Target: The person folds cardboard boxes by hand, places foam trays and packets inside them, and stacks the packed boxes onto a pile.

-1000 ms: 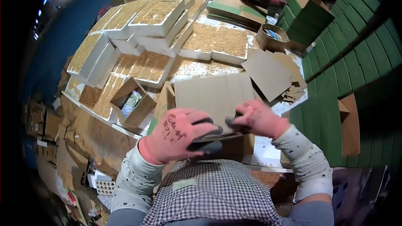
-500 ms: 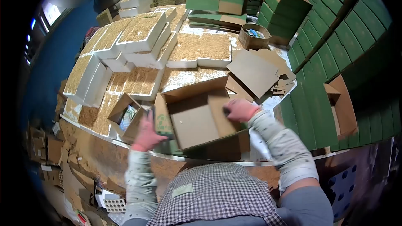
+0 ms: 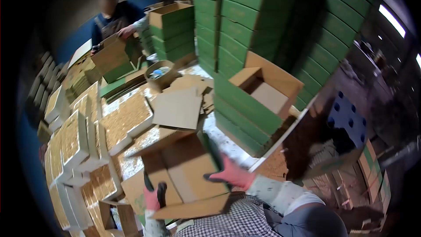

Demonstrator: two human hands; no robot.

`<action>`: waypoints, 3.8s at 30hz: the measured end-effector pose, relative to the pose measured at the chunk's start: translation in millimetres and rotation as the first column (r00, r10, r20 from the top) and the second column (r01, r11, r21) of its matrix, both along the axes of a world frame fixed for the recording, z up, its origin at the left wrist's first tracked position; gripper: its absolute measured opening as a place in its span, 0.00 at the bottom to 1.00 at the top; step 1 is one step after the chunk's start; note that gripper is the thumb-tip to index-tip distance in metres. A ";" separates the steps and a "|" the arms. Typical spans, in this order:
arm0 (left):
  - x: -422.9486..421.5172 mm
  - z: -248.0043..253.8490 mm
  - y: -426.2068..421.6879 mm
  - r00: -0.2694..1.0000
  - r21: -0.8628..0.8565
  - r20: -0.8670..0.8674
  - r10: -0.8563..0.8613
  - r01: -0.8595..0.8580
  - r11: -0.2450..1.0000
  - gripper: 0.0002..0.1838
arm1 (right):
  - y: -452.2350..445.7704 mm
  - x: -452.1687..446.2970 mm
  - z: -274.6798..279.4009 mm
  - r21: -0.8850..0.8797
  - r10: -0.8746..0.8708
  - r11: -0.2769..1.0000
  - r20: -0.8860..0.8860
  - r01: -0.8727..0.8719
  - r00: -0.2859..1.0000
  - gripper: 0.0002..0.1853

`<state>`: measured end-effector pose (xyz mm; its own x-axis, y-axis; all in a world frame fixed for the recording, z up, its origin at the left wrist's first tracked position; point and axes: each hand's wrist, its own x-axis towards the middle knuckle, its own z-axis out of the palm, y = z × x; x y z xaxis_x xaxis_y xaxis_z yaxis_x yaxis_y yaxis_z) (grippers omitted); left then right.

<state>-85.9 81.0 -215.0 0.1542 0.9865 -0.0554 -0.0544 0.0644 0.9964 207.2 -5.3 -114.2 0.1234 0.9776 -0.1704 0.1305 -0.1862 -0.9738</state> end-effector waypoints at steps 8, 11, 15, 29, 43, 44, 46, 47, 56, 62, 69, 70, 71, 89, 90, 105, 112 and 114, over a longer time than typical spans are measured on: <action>266.6 121.8 148.6 0.865 0.286 0.139 -0.482 0.431 0.856 0.29 | -78.4 146.5 127.6 0.451 -0.425 0.591 -0.531 0.669 0.733 0.23; 313.6 102.6 159.1 0.843 0.287 0.048 -0.535 0.502 0.816 0.29 | -50.4 183.3 49.1 0.437 -0.337 0.507 -0.693 0.743 0.638 0.24; 321.1 -9.1 199.1 0.810 0.325 0.327 -0.486 0.387 0.863 0.30 | -34.4 185.6 20.4 0.357 -0.652 0.758 0.373 0.546 0.661 0.34; -5.5 -66.3 152.0 -0.295 -0.334 -0.920 -0.259 0.240 0.912 0.35 | -3.8 202.4 47.3 0.683 -0.849 0.245 -0.191 0.688 0.493 0.17; -63.9 8.4 69.9 0.185 0.088 -0.983 0.010 0.421 0.903 0.39 | 72.6 -77.6 102.2 0.439 0.061 0.434 0.857 -0.787 0.512 0.32; -62.6 8.7 66.6 0.139 0.072 -0.990 0.011 0.443 0.893 0.40 | 72.5 -83.4 104.4 0.439 0.090 0.433 0.848 -0.787 0.522 0.31; -63.6 0.5 58.7 0.105 0.008 -0.993 -0.043 0.441 0.897 0.41 | 76.9 -88.3 104.4 0.432 0.105 0.423 0.850 -0.796 0.517 0.31; -65.1 -2.5 55.3 0.149 0.067 -0.989 0.007 0.403 0.913 0.41 | 79.0 -89.8 104.4 0.430 0.115 0.414 0.849 -0.802 0.515 0.31; -13.6 146.1 0.1 0.343 0.597 -0.800 0.493 0.359 0.718 0.31 | 104.1 -83.8 97.9 0.017 0.036 0.601 0.998 -0.799 0.049 0.34; -30.2 100.8 -88.4 0.465 0.761 -0.647 0.605 0.332 0.558 0.21 | 138.3 -87.1 79.4 -0.231 0.276 0.519 0.956 -0.823 -0.094 0.29; -71.7 188.1 -75.0 0.591 0.594 -0.735 0.332 0.325 0.736 0.25 | 175.1 -154.6 60.0 -0.022 0.012 0.624 1.000 -0.781 -0.018 0.31; -73.5 163.0 -54.2 0.186 0.685 -0.724 0.665 0.076 0.725 0.28 | 166.0 -148.9 61.1 0.056 -0.052 0.520 0.998 -0.852 0.033 0.34; -87.7 134.3 -33.8 0.140 0.679 -0.734 0.665 0.108 0.726 0.27 | 154.4 -137.4 69.4 0.129 -0.107 0.403 0.990 -0.906 0.093 0.38; -33.3 74.6 25.5 0.002 0.729 -0.678 0.735 -0.128 0.673 0.27 | 120.7 -101.9 -30.4 -0.134 0.331 0.771 0.920 -0.623 0.212 0.35; -32.8 82.4 25.0 0.140 0.385 -0.895 0.423 -0.236 0.893 0.26 | 122.8 -94.9 -30.4 -0.159 0.450 0.754 0.832 -0.638 0.325 0.33; -166.3 23.7 106.1 0.632 0.573 -0.285 0.721 -0.490 0.657 0.32 | 120.3 -68.8 -16.3 -0.208 0.451 0.419 0.892 -0.884 0.003 0.19; -237.6 32.0 293.0 0.258 -0.207 -0.251 0.933 -0.956 0.208 0.72 | 127.9 -76.9 -12.5 -0.277 0.496 0.444 0.868 -0.852 -0.024 0.21; -256.6 28.0 245.8 0.451 0.368 -0.501 0.739 -0.662 0.653 0.47 | 128.9 -76.9 -19.0 -0.202 0.475 0.466 0.878 -0.861 0.051 0.20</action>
<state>-342.5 326.8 -187.0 -0.6166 0.7490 0.2425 0.5299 0.1670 0.8314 130.3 123.6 -133.2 -0.7499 0.6411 -0.1632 0.6590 0.7023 -0.2693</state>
